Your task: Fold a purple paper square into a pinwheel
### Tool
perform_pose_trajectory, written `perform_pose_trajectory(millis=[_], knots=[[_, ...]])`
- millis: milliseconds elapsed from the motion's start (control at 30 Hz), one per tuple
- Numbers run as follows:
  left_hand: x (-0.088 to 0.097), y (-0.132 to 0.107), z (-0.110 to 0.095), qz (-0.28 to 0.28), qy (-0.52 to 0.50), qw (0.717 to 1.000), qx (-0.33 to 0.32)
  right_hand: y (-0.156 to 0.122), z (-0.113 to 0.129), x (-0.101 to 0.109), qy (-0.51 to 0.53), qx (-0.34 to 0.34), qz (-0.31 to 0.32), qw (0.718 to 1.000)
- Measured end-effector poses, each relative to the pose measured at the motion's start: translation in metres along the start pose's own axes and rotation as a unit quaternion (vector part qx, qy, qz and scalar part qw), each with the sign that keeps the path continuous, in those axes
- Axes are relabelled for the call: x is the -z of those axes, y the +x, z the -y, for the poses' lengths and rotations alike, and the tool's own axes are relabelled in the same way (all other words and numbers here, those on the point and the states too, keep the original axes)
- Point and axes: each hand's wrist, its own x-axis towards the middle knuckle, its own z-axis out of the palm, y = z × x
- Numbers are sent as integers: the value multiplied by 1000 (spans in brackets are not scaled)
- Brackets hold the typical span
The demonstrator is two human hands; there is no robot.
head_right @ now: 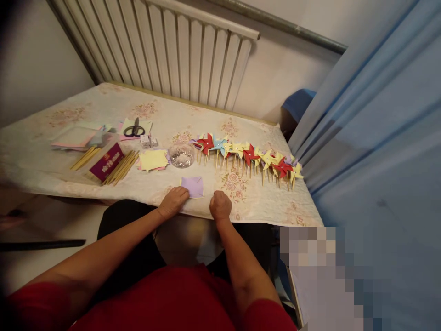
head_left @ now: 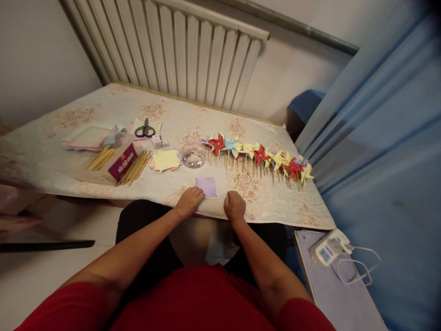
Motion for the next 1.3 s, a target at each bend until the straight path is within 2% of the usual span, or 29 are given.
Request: perform_pose_trajectory(millis=[100, 233, 400, 533, 700, 1033, 1100, 1233, 1300], knots=[[1, -8, -1, -3, -25, 1000, -7, -1, -1, -1, -1, -1, -1, 1000], [7, -12, -10, -46, -62, 997, -2, -2, -2, -2, 3, 4, -5, 1000], [2, 11, -25, -81, -86, 992, 32, -2, -1, -1, 2, 10, -11, 1000], [-14, 26, -26, -43, -75, 995, 57, -2, 0, 0, -4, 12, -9, 1000], [-27, 19, -22, 8, -34, 993, 114, -2, -1, 0, -5, 15, -9, 1000], [-20, 19, -27, 81, 12, 984, 157, -4, -4, -8, 47, 39, -84, 995], [-19, 19, -28, 88, 13, 983, 161, -2, -4, -8, 77, 25, -86, 993], [-17, 20, -28, 94, 7, 981, 170, 8, -1, -4, 144, -44, -90, 985], [-16, 20, -28, 94, 5, 981, 172, 13, 3, 1, 161, -15, -84, 983]])
